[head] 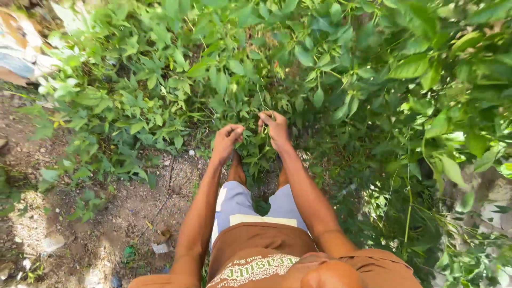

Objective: Harvesting small chili peppers from a plant in an outdoor garden.

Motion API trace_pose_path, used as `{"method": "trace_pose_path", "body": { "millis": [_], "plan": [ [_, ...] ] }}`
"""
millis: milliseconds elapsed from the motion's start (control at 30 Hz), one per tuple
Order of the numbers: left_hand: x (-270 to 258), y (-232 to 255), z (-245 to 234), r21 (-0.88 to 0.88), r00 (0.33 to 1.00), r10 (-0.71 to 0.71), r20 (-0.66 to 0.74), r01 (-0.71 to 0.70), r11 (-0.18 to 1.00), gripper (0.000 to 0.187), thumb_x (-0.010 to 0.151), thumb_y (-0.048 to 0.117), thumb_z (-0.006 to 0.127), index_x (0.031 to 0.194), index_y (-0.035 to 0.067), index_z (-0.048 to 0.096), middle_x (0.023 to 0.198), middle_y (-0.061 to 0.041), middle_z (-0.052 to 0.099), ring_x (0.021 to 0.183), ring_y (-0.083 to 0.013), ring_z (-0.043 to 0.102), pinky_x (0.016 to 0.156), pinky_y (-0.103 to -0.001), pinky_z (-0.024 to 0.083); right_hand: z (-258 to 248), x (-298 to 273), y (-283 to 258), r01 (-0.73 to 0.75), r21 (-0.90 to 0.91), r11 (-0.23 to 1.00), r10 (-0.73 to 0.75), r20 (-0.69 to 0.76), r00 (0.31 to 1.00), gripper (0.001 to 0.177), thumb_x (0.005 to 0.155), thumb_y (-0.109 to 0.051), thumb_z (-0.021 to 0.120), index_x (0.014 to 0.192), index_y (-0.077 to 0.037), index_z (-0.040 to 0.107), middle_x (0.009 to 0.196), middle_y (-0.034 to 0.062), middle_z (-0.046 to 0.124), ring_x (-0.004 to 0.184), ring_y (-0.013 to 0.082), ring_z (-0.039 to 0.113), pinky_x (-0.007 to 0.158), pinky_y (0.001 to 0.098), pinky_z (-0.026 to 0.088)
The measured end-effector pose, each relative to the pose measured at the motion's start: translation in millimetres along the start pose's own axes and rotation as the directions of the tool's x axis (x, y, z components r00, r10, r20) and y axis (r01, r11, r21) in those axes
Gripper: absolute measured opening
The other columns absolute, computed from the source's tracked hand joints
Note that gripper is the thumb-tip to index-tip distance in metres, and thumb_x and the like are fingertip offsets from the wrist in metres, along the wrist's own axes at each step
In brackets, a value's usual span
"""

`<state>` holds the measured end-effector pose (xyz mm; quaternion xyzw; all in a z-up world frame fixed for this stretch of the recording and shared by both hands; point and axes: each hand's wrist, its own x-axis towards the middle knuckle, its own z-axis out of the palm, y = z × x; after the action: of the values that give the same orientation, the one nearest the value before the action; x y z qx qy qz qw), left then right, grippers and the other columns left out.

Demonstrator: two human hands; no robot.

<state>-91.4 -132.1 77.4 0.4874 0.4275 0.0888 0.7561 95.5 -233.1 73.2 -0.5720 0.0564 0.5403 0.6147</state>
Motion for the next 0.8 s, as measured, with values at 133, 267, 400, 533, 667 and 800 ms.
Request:
{"method": "trace_pose_path", "body": {
  "millis": [133, 267, 400, 533, 667, 800],
  "plan": [
    [-21, 14, -14, 0.056, 1.0, 0.022, -0.021, -0.021, 0.998, 0.023, 0.099, 0.021, 0.066, 0.108, 0.0, 0.072, 0.083, -0.002, 0.071, 0.074, -0.0084, 0.063, 0.071, -0.025, 0.052, -21, -3, 12, 0.095, -0.035, 0.995, -0.097, -0.056, 0.994, 0.016, 0.097, -0.014, 0.07, 0.101, 0.002, 0.07, 0.073, 0.0044, 0.065, 0.062, 0.0139, 0.06, 0.056, 0.03, 0.051],
    [-36, 51, -32, 0.13, 0.991, 0.113, -0.073, -0.103, 0.986, 0.024, 0.098, 0.021, 0.066, 0.11, 0.0, 0.071, 0.085, -0.003, 0.071, 0.075, -0.009, 0.064, 0.072, -0.025, 0.053, -62, -1, 15, 0.201, -0.268, 0.942, -0.252, -0.175, 0.952, 0.015, 0.095, -0.015, 0.073, 0.097, 0.0, 0.074, 0.071, 0.0041, 0.068, 0.062, 0.0105, 0.058, 0.059, 0.026, 0.046],
    [-31, 94, -30, 0.165, 0.966, 0.186, -0.178, -0.157, 0.974, 0.029, 0.098, 0.02, 0.067, 0.119, 0.001, 0.068, 0.093, -0.004, 0.069, 0.081, -0.0109, 0.063, 0.074, -0.027, 0.053, -99, -9, 5, 0.092, -0.363, 0.927, -0.199, -0.27, 0.942, 0.014, 0.094, -0.016, 0.071, 0.095, -0.002, 0.073, 0.069, 0.0031, 0.068, 0.056, 0.0105, 0.05, 0.052, 0.0285, 0.04],
    [-5, 163, 0, 0.141, 0.915, 0.345, -0.209, -0.321, 0.937, 0.064, 0.097, 0.031, 0.072, 0.15, 0.006, 0.047, 0.138, -0.017, 0.057, 0.122, -0.0236, 0.059, 0.104, -0.036, 0.049, -143, 4, 24, 0.017, -0.512, 0.859, -0.238, -0.369, 0.898, 0.013, 0.092, -0.016, 0.072, 0.093, -0.003, 0.074, 0.068, 0.0043, 0.07, 0.056, 0.0104, 0.054, 0.053, 0.0286, 0.042],
    [23, 238, 54, 0.206, 0.973, 0.211, -0.096, -0.188, 0.96, 0.097, 0.083, 0.043, 0.076, 0.159, 0.008, 0.026, 0.15, -0.018, 0.046, 0.13, -0.0303, 0.06, 0.109, -0.042, 0.05, -170, 15, 43, 0.019, -0.485, 0.874, -0.229, -0.378, 0.897, 0.014, 0.093, -0.016, 0.073, 0.091, -0.003, 0.071, 0.068, 0.0061, 0.068, 0.055, 0.0119, 0.053, 0.051, 0.0308, 0.041],
    [82, 174, 96, 0.134, 0.898, 0.387, 0.208, -0.418, 0.898, 0.094, 0.091, 0.041, 0.08, 0.16, 0.004, 0.028, 0.16, -0.019, 0.044, 0.143, -0.0312, 0.047, 0.117, -0.043, 0.039, -162, 8, 66, -0.084, -0.557, 0.826, -0.191, -0.418, 0.888, 0.015, 0.094, -0.018, 0.073, 0.091, -0.003, 0.072, 0.068, 0.0062, 0.069, 0.055, 0.0126, 0.057, 0.053, 0.0317, 0.044]
  ]
}}
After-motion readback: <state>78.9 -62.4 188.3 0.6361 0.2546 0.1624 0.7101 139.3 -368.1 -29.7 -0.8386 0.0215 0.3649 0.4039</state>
